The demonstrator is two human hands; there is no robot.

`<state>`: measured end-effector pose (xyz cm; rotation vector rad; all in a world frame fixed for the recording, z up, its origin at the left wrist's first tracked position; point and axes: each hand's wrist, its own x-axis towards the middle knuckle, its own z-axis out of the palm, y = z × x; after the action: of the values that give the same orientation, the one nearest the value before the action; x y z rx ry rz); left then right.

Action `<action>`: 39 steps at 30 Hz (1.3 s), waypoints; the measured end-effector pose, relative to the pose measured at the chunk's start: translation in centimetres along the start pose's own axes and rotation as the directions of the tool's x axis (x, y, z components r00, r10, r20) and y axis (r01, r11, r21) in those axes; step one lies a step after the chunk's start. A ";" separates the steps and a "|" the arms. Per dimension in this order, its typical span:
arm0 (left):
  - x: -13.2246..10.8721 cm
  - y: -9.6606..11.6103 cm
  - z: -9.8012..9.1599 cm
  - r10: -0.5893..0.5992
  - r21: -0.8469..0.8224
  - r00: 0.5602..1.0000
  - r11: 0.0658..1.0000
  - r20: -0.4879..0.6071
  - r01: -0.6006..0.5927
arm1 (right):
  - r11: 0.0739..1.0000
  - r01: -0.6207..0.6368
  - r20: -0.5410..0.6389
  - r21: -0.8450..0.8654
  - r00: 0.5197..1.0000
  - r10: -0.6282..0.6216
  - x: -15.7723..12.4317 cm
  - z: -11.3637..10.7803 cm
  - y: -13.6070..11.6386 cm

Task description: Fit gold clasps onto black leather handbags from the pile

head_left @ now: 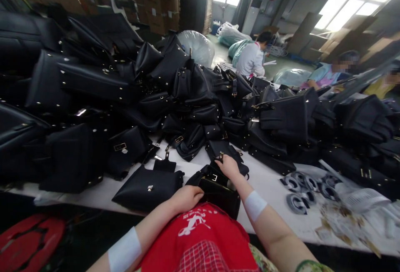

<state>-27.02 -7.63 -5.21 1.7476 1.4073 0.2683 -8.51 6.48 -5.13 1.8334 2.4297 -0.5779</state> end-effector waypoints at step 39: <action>-5.3 4.4 -1.2 -0.150 -0.370 0.988 0.920 -0.032 0.128 | 0.769 0.622 -0.361 0.149 0.758 -0.544 -13.3 1.7 -2.0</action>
<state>-26.55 -11.74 0.48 1.3365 1.4119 0.4776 -6.74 -6.72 -2.82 1.2408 3.3160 -0.7200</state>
